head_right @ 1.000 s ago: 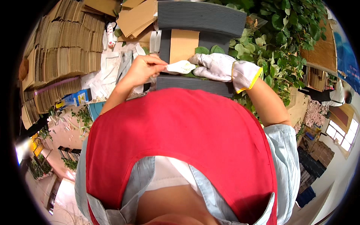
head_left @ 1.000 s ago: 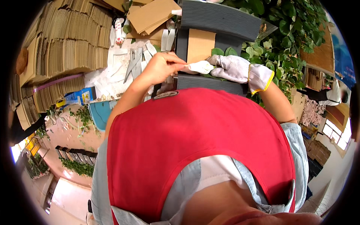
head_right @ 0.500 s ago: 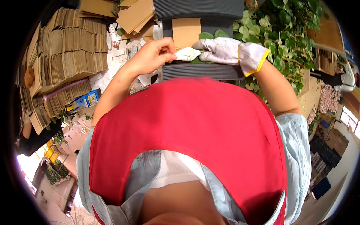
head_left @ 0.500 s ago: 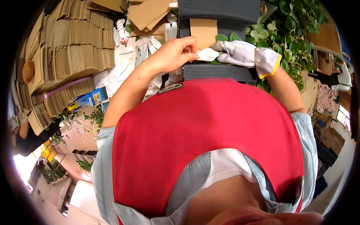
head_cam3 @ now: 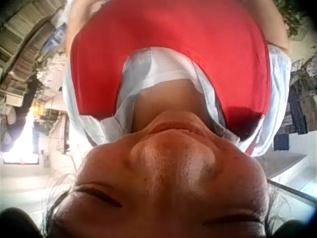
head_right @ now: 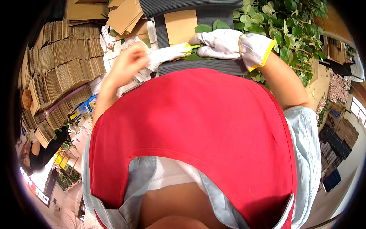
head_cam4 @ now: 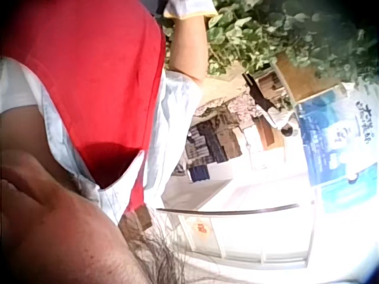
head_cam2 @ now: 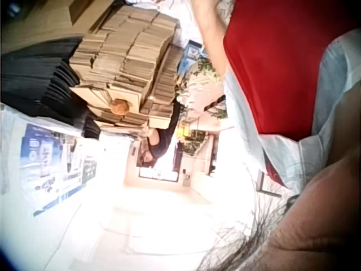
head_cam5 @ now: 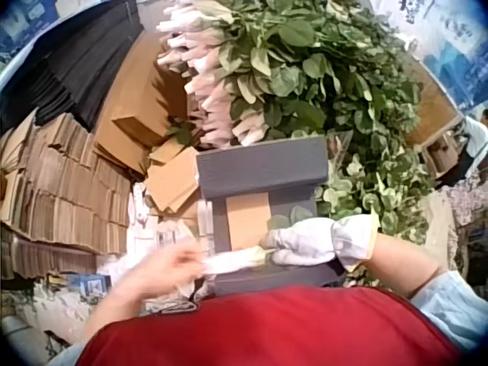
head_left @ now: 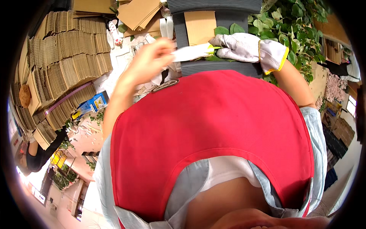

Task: The person selects roses from a large bundle, arranges them into a specific corrugated gray sleeve, adds a small piece of cardboard for support, and secures the package.

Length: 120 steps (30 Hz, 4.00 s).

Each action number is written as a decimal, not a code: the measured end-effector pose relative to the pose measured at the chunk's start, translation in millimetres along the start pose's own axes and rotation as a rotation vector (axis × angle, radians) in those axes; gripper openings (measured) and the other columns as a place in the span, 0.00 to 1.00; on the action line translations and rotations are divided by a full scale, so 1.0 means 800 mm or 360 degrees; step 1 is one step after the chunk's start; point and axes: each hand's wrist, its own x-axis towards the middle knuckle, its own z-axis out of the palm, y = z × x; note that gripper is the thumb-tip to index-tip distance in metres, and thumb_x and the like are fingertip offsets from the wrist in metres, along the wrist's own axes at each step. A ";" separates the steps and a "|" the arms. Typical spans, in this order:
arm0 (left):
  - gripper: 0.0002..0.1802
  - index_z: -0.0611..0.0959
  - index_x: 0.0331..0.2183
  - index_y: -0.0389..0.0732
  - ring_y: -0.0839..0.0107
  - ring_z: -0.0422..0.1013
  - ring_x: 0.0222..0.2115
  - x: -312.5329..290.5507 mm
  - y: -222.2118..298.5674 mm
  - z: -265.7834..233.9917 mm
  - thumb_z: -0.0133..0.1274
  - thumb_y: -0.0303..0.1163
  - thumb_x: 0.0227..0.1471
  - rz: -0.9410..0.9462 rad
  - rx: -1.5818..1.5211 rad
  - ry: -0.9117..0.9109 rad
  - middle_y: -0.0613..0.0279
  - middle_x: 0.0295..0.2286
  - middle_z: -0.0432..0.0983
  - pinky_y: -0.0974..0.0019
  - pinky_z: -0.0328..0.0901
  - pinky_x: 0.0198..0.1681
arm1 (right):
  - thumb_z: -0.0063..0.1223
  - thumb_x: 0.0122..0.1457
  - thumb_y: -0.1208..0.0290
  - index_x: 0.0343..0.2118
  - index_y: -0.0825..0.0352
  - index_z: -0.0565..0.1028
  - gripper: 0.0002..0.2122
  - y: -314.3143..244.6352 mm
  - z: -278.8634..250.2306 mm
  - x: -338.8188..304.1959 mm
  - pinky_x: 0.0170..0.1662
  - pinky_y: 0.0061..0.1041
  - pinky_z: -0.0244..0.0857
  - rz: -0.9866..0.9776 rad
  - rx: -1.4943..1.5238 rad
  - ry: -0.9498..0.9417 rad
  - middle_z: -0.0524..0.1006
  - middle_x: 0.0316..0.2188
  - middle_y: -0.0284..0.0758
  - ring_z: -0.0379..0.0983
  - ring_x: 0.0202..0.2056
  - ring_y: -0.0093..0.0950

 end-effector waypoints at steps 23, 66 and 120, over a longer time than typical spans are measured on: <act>0.13 0.86 0.36 0.55 0.60 0.70 0.42 0.065 -0.034 0.050 0.63 0.37 0.42 0.1066 0.0836 0.0144 0.60 0.47 0.74 0.59 0.65 0.47 | 0.49 0.53 0.69 0.50 0.58 0.72 0.19 -0.052 -0.040 -0.028 0.40 0.37 0.69 -0.0036 -0.0249 0.0365 0.75 0.35 0.40 0.72 0.38 0.42; 0.26 0.80 0.43 0.39 0.58 0.70 0.47 0.068 -0.024 0.050 0.67 0.30 0.38 0.0896 0.0513 0.0050 0.54 0.44 0.74 0.62 0.65 0.48 | 0.55 0.42 0.75 0.32 0.60 0.76 0.11 0.038 -0.172 -0.068 0.26 0.36 0.69 0.0122 -0.1449 0.2268 0.77 0.25 0.35 0.75 0.25 0.38; 0.34 0.70 0.53 0.39 0.80 0.65 0.27 -0.019 0.045 0.037 0.34 0.57 0.62 0.0718 -0.1343 0.0637 0.70 0.27 0.65 0.75 0.59 0.25 | 0.49 0.53 0.74 0.43 0.65 0.73 0.13 -0.081 -0.113 -0.102 0.37 0.31 0.71 0.0211 -0.1707 0.1594 0.77 0.42 0.34 0.76 0.36 0.36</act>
